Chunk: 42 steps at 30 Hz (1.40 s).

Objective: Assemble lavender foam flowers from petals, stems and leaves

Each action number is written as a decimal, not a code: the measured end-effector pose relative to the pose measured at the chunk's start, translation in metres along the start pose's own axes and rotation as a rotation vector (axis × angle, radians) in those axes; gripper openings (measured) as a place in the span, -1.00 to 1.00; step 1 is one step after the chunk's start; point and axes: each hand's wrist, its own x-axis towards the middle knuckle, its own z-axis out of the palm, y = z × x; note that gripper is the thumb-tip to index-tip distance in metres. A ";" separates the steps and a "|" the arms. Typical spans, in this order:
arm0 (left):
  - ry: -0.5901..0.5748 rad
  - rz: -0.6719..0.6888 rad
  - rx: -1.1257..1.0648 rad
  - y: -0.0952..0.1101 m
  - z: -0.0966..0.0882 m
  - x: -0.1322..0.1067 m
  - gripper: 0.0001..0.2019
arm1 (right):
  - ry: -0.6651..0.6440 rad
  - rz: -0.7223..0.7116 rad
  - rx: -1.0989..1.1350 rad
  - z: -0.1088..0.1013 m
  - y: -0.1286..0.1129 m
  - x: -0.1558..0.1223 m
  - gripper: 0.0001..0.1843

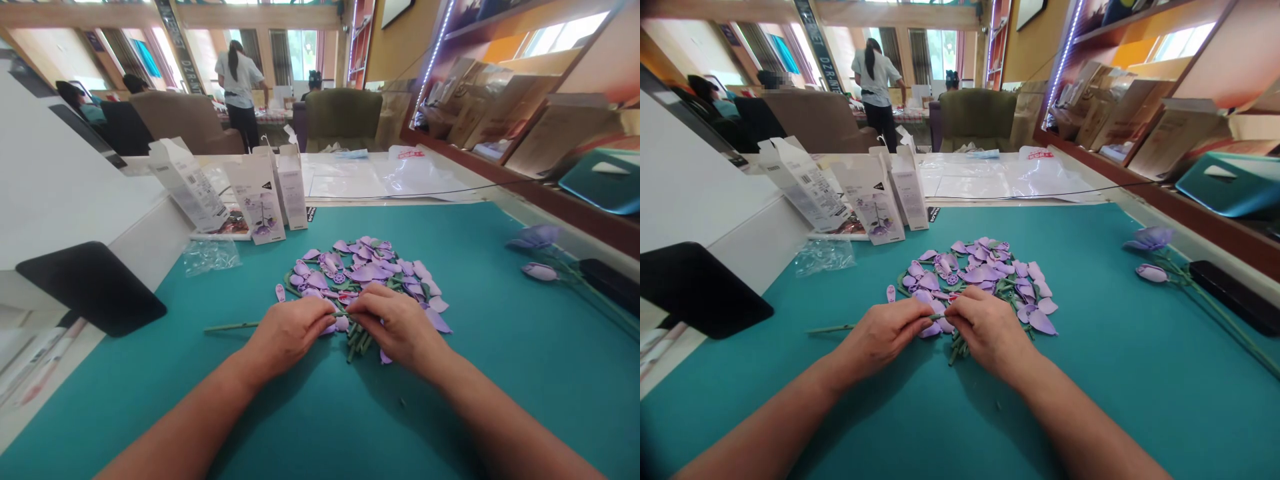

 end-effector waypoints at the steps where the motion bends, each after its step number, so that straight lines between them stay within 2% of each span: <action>1: -0.005 -0.003 0.028 0.001 0.000 0.000 -0.78 | 0.000 -0.014 -0.030 0.000 0.000 -0.001 -0.82; 6: -0.031 -0.006 0.152 0.002 0.004 0.000 -0.69 | -0.010 -0.043 -0.138 0.003 -0.002 -0.002 -0.79; 11: -0.034 -0.002 0.201 0.002 0.007 -0.001 -0.68 | -0.005 -0.074 -0.169 0.008 -0.003 -0.002 -0.76; 14: -0.033 -0.001 0.196 0.003 0.007 0.000 -0.70 | -0.017 -0.047 -0.142 0.008 -0.002 0.000 -0.78; 17: -0.010 0.009 0.159 0.002 0.004 0.000 -0.73 | -0.014 0.006 -0.123 0.000 -0.001 -0.003 -0.84; 20: 0.029 -0.009 0.105 -0.002 -0.001 0.000 -0.76 | -0.044 0.032 -0.184 -0.014 -0.003 -0.018 -0.83; 23: 0.063 -0.036 0.064 -0.004 -0.005 0.000 -0.76 | -0.128 -0.057 -0.292 -0.020 -0.005 -0.047 -0.81; 24: 0.066 -0.037 0.054 -0.004 -0.006 0.000 -0.76 | -0.132 -0.085 -0.325 -0.019 -0.004 -0.058 -0.73; 27: 0.053 -0.023 0.034 -0.003 -0.005 0.001 -0.75 | -0.103 -0.159 -0.429 -0.011 0.006 -0.085 -0.31; 29: 0.046 -0.013 0.026 -0.002 -0.004 0.001 -0.74 | -0.090 -0.188 -0.486 -0.007 0.018 -0.093 -0.20; 34: 0.035 -0.005 0.018 -0.001 -0.005 0.001 -0.74 | -0.087 -0.195 -0.563 -0.004 0.044 -0.075 -0.18; 42: -0.006 -0.040 0.030 0.001 -0.007 0.001 -0.75 | -0.094 -0.157 -0.565 0.005 0.060 -0.032 -0.22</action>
